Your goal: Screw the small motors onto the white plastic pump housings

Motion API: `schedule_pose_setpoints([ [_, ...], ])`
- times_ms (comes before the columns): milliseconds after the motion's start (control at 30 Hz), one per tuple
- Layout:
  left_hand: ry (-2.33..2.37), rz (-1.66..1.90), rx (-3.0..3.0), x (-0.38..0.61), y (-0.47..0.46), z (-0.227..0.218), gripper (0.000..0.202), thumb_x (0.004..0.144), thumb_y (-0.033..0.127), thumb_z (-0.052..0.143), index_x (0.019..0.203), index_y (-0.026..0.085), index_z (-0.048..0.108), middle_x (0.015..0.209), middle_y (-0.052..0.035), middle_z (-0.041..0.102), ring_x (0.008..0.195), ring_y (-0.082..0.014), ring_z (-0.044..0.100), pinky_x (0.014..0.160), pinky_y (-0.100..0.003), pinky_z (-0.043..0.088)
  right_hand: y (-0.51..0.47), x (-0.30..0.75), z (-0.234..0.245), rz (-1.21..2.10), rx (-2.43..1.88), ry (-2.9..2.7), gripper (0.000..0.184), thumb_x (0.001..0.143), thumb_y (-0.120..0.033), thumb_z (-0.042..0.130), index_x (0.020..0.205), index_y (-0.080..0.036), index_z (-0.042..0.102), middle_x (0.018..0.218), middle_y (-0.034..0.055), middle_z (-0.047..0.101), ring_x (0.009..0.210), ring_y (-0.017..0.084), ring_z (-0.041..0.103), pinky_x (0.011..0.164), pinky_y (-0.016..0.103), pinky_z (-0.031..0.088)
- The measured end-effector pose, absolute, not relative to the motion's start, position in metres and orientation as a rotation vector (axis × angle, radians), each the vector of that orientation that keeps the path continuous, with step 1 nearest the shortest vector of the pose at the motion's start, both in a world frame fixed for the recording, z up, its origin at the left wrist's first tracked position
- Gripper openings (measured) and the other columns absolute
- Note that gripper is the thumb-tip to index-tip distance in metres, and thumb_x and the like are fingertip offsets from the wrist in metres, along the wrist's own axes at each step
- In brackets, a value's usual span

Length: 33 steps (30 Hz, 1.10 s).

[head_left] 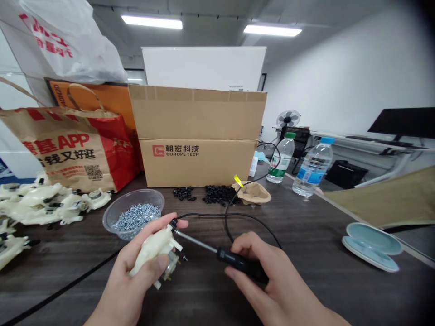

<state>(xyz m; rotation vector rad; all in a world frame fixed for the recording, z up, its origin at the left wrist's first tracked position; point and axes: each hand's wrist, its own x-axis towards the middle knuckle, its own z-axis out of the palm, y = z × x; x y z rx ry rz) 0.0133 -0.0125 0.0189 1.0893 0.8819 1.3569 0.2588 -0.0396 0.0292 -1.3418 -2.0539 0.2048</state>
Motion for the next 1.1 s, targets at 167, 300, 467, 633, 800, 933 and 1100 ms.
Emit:
schedule_pose_setpoints([
  [167, 0.880, 1.439, 1.045, 0.017, -0.016, 0.023, 0.045, 0.072, 0.036, 0.087, 0.116, 0.031, 0.079, 0.117, -0.0022, 0.080, 0.097, -0.0221, 0.069, 0.081, -0.023, 0.051, -0.042, 0.257, 0.037, 0.076, -1.173, -2.071, 0.019, 0.102, -0.028, 0.047, 0.101, -0.026, 0.066, 0.093, 0.0020, 0.077, 0.081, 0.020, 0.075, 0.071, 0.030, 0.060],
  [300, 0.879, 1.442, 1.048, 0.017, -0.014, 0.019, 0.044, 0.075, 0.033, 0.085, 0.118, 0.030, 0.078, 0.120, -0.0030, 0.079, 0.107, -0.0244, 0.068, 0.083, -0.023, 0.052, -0.046, 0.251, 0.040, 0.184, -1.264, -2.050, 0.015, 0.100, -0.024, 0.049, 0.103, -0.027, 0.064, 0.091, 0.0006, 0.077, 0.079, 0.020, 0.075, 0.064, 0.027, 0.059],
  [467, 0.864, 1.407, 1.130, 0.013, -0.010, 0.012, 0.047, 0.078, 0.038, 0.084, 0.123, 0.031, 0.075, 0.124, -0.0026, 0.078, 0.107, -0.0229, 0.069, 0.086, -0.021, 0.053, -0.045, 0.257, 0.030, 0.235, -1.269, -2.032, 0.009, 0.097, -0.027, 0.058, 0.104, -0.027, 0.064, 0.092, -0.0003, 0.075, 0.082, 0.019, 0.073, 0.069, 0.028, 0.058],
  [633, 0.875, 1.428, 1.149, 0.012, -0.012, 0.010, 0.048, 0.078, 0.042, 0.083, 0.125, 0.033, 0.074, 0.125, -0.0011, 0.077, 0.105, -0.0216, 0.069, 0.087, -0.020, 0.053, -0.047, 0.259, 0.034, 0.406, -1.308, -2.053, 0.027, 0.106, -0.039, 0.044, 0.099, -0.029, 0.068, 0.093, 0.0001, 0.075, 0.089, 0.021, 0.072, 0.078, 0.031, 0.057],
  [800, 0.836, 1.379, 1.185, 0.008, -0.009, 0.006, 0.046, 0.083, 0.039, 0.080, 0.128, 0.035, 0.072, 0.128, -0.0011, 0.076, 0.110, -0.0231, 0.070, 0.090, -0.021, 0.053, -0.043, 0.252, 0.032, 0.530, -1.407, -1.960, 0.006, 0.090, -0.023, 0.062, 0.093, -0.026, 0.058, 0.085, -0.0023, 0.068, 0.078, 0.019, 0.066, 0.071, 0.029, 0.053],
  [933, 0.837, 1.377, 1.186, 0.007, -0.007, 0.004, 0.047, 0.082, 0.040, 0.081, 0.128, 0.035, 0.071, 0.130, -0.0003, 0.075, 0.106, -0.0205, 0.070, 0.087, -0.019, 0.054, -0.041, 0.254, 0.025, 0.380, -1.288, -1.981, 0.008, 0.100, -0.029, 0.055, 0.102, -0.026, 0.062, 0.090, 0.0004, 0.071, 0.082, 0.020, 0.068, 0.076, 0.032, 0.052],
  [1100, 0.838, 1.382, 1.211, 0.006, -0.008, 0.004, 0.046, 0.084, 0.040, 0.080, 0.129, 0.038, 0.071, 0.130, 0.0015, 0.074, 0.110, -0.0197, 0.068, 0.091, -0.017, 0.052, -0.044, 0.252, 0.024, 0.322, -1.214, -2.083, 0.022, 0.105, -0.025, 0.041, 0.099, -0.026, 0.062, 0.076, -0.0015, 0.070, 0.065, 0.018, 0.067, 0.060, 0.029, 0.050],
])
